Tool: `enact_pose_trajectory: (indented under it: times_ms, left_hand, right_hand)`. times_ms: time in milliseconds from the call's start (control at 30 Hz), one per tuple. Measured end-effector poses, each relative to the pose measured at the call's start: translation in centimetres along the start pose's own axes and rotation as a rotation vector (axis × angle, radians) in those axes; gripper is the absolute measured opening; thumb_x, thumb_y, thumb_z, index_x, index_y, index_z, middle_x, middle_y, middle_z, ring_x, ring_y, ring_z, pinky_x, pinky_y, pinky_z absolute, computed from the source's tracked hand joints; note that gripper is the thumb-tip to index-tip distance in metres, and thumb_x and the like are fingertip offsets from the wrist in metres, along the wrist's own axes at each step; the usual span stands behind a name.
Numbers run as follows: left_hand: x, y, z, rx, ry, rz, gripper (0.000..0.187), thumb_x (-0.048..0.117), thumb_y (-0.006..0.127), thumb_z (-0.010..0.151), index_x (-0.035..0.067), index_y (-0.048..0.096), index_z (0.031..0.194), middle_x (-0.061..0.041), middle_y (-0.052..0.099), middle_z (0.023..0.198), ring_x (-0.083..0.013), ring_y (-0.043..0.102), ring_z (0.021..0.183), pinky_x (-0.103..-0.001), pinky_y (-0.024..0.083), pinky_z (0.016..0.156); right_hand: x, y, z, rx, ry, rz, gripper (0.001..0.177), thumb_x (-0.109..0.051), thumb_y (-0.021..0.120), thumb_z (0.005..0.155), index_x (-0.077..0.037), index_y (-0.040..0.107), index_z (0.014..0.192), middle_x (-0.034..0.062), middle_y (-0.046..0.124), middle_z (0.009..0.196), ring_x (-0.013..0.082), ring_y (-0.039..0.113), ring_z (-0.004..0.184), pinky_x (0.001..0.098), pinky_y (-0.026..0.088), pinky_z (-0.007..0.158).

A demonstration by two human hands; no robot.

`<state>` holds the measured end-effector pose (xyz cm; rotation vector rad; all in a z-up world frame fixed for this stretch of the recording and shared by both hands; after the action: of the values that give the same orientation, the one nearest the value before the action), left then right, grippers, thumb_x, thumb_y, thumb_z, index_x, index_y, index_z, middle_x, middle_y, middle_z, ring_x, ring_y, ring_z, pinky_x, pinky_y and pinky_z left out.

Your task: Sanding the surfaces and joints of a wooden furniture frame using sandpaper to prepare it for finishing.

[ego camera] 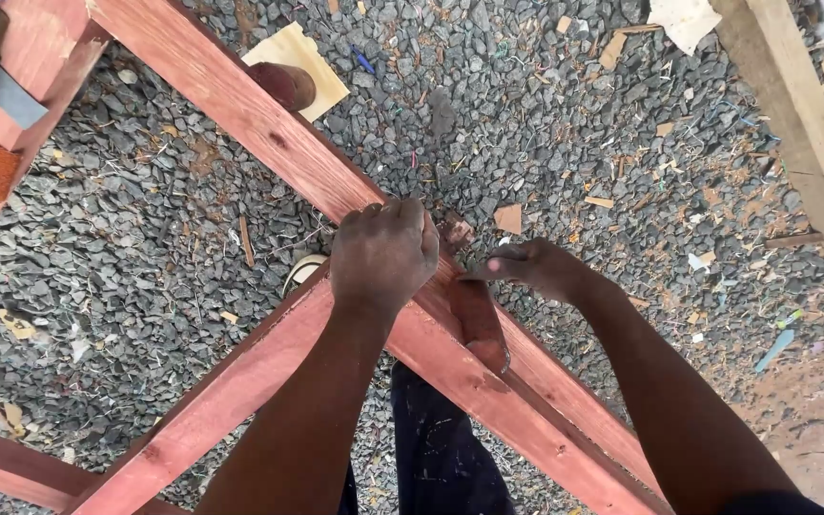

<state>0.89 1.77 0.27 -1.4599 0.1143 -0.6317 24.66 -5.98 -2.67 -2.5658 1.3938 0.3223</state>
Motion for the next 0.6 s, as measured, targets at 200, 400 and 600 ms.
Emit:
enact_pose_trajectory:
  times_ms: [200,400,600]
  left_hand:
    - [0.1,-0.2,0.1,-0.035,-0.020,-0.002,0.017,0.023,0.069,0.083,0.015,0.063,0.070,-0.004,0.058,0.056,-0.0231,0.068,0.053,-0.037,0.057,0.052]
    - [0.0,-0.4,0.2,-0.119,-0.036,-0.029,0.016,0.022,0.069,0.085,0.014,0.065,0.072,-0.005,0.061,0.057,-0.0236,0.069,0.054,-0.037,0.058,0.053]
    - [0.1,0.1,0.1,0.016,-0.013,0.017,0.016,0.020,0.070,0.079,0.016,0.061,0.067,-0.003,0.056,0.055,-0.0232,0.065,0.051,-0.035,0.056,0.052]
  right_hand:
    - [3.2,-0.7,-0.2,0.069,0.109,-0.213,0.040,-0.011,0.057,0.091,0.002,0.064,0.128,0.0340,0.068,0.115,0.0535,0.067,0.110,0.0586,0.051,0.088]
    - [2.7,5.4,5.7,0.165,-0.021,-0.289,0.027,-0.041,0.068,0.096,-0.024,0.079,0.114,0.0093,0.078,0.102,0.0375,0.074,0.100,0.0486,0.059,0.085]
    - [9.1,4.9,2.4,0.069,0.124,-0.167,0.037,-0.032,0.061,0.097,-0.015,0.075,0.127,0.0220,0.078,0.108,0.0428,0.073,0.106,0.0511,0.055,0.089]
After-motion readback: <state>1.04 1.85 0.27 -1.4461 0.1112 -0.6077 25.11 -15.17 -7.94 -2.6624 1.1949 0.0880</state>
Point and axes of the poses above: each hand's wrist, its own z-axis towards the middle knuckle, its own y-axis out of the palm, x = y × z, the point moved 2 cm from there along z, towards the middle knuckle
